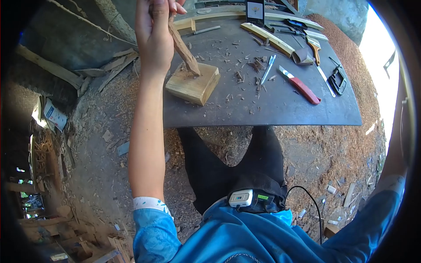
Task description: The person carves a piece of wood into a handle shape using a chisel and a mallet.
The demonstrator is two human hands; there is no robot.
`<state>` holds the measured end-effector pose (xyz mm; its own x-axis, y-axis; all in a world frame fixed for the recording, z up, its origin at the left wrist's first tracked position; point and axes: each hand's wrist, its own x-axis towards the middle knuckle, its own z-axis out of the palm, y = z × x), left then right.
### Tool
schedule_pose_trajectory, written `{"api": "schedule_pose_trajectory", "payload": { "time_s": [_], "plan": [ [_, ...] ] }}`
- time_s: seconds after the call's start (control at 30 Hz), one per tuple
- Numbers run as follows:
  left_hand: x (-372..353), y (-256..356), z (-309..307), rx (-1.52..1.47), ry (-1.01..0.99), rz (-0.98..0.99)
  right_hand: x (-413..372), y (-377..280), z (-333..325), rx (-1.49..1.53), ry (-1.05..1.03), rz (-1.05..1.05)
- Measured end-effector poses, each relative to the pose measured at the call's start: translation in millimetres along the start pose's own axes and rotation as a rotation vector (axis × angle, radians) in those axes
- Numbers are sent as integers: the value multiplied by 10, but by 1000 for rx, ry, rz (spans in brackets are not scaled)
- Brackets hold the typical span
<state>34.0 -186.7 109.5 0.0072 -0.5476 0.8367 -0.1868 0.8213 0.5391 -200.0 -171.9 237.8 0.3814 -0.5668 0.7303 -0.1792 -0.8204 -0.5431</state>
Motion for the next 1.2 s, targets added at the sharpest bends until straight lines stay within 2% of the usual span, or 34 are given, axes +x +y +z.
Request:
{"api": "schedule_pose_trajectory", "payload": {
  "time_s": [0.17,0.27,0.43,0.53,0.67,1.1,1.2],
  "plan": [
    [-23,199,64,10,27,-118,-42,14,-67,-21,-3,-3],
    [-18,24,17,-28,7,-13,-10,14,-30,-20,-19,-16],
    [-50,-20,18,-67,45,-4,-5,54,74,-11,-66,-22],
    [-39,-14,-36,-29,-15,-33,3,41,87,-13,-82,-33],
    [-37,-9,11,-30,28,-22,-11,38,62,-28,-98,-45],
    [-31,-6,63,6,-30,9,-36,12,-8,-27,-128,-75],
    [-50,-159,15,-52,-46,47,-52,-6,-42,-33,-133,-85]
  ]
}}
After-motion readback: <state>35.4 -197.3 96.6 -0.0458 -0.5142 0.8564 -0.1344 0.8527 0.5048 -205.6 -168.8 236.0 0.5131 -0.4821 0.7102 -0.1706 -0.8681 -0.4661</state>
